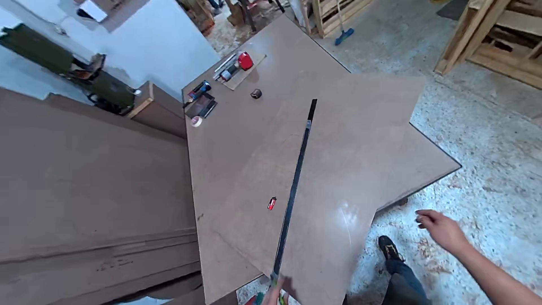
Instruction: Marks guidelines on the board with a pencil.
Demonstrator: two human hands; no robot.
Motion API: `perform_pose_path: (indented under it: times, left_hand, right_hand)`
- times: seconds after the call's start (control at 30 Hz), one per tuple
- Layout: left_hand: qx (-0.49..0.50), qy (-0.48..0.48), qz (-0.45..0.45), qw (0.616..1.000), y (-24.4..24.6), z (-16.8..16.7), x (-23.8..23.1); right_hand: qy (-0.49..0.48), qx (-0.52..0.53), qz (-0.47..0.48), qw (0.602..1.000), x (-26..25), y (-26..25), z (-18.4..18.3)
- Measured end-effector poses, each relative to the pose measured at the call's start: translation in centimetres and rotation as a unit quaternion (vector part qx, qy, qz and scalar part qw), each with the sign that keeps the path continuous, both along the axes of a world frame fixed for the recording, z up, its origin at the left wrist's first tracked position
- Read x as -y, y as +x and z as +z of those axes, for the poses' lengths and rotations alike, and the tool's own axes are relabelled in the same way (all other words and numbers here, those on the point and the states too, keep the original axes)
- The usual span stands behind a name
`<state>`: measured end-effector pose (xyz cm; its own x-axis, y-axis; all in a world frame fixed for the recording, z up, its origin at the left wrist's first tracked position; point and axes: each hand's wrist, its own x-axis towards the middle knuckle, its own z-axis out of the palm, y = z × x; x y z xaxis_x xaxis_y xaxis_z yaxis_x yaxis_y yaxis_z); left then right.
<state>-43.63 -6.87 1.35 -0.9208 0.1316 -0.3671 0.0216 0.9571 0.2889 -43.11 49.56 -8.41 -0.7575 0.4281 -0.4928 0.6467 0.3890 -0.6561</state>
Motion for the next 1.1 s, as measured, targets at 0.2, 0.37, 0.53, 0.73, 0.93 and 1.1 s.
perform_pose_path:
  times: [0.2,0.37,0.53,0.73,0.93,1.1]
  left_hand:
    - [-0.08,0.02,-0.15,0.985,-10.7,-10.7,3.9]
    - [-0.111,0.022,-0.196,0.974,-16.4,-13.6,5.5]
    - [-0.146,-0.023,-0.117,0.982,-23.7,-12.8,5.4]
    - [-0.071,0.266,-0.105,0.956,-30.8,-6.3,-2.4]
    - [0.213,0.388,-0.327,0.835,-41.0,-6.3,-16.0]
    - [0.349,0.343,-0.531,0.692,-46.3,-10.5,-27.4]
  right_hand:
    - [-0.01,-0.008,-0.211,0.977,10.6,8.1,0.2]
    - [-0.054,-0.067,-0.244,0.966,17.9,5.7,1.8]
    - [-0.089,-0.14,-0.238,0.957,15.6,-4.1,2.2]
    - [-0.159,-0.33,-0.369,0.854,11.9,-22.8,-0.6]
    - [-0.052,-0.475,-0.441,0.76,11.3,-32.0,-5.2]
    - [0.031,-0.463,-0.436,0.771,8.4,-32.0,-5.0]
